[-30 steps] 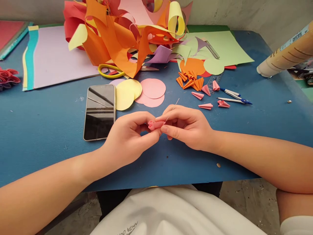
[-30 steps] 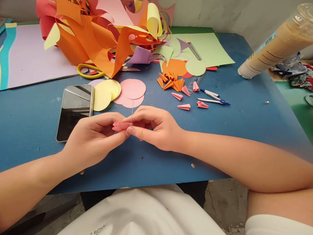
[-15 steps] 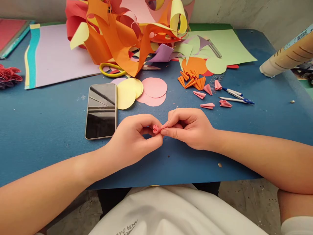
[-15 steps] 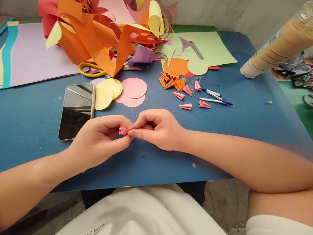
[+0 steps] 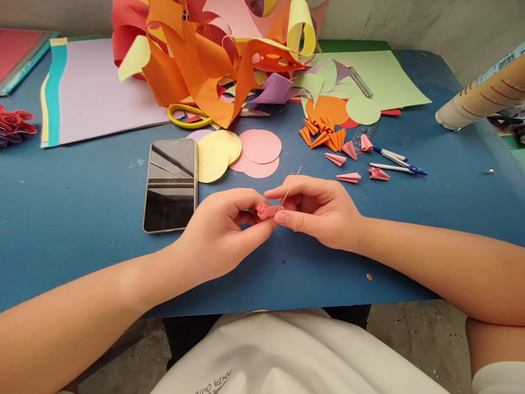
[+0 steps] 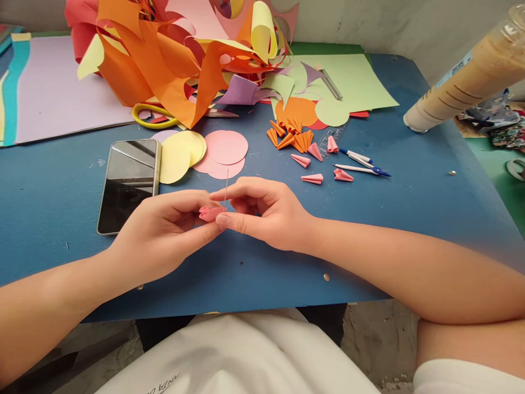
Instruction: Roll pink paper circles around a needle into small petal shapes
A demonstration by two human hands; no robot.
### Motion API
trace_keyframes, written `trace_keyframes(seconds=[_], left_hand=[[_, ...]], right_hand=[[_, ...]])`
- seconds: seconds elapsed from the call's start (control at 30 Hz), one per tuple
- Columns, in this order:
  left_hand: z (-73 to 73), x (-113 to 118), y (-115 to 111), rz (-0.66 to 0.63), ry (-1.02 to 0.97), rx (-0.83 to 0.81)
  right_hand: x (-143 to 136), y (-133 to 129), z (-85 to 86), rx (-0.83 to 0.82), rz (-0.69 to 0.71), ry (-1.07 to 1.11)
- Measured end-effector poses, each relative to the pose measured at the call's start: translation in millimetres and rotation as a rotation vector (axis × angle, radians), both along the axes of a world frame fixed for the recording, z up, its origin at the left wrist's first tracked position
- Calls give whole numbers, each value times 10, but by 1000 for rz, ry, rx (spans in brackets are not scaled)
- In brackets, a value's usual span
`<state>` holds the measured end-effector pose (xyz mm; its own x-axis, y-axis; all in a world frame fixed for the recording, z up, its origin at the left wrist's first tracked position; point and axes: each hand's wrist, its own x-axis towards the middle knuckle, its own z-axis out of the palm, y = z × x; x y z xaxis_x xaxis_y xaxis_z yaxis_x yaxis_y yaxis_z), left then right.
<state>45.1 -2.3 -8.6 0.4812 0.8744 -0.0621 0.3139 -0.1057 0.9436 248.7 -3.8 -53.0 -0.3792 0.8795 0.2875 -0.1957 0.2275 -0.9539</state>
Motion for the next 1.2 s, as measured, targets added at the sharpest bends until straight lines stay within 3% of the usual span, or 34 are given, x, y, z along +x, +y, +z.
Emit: trace_keyframes(seconds=[0.13, 0.3, 0.7, 1.0, 1.2], left_hand=[[3, -7, 2, -7, 9, 8], [-18, -7, -2, -10, 48, 25], [-44, 9, -4, -50, 88, 70], [-55, 21, 2, -8, -13, -5], [-40, 16, 3, -30, 34, 104]], right_hand=[[14, 14, 7, 54, 43, -12], [23, 12, 30, 0, 50, -75], [11, 10, 37, 86, 3, -81], [-24, -11, 40, -125, 10, 30], [-38, 8, -26, 82, -29, -51]])
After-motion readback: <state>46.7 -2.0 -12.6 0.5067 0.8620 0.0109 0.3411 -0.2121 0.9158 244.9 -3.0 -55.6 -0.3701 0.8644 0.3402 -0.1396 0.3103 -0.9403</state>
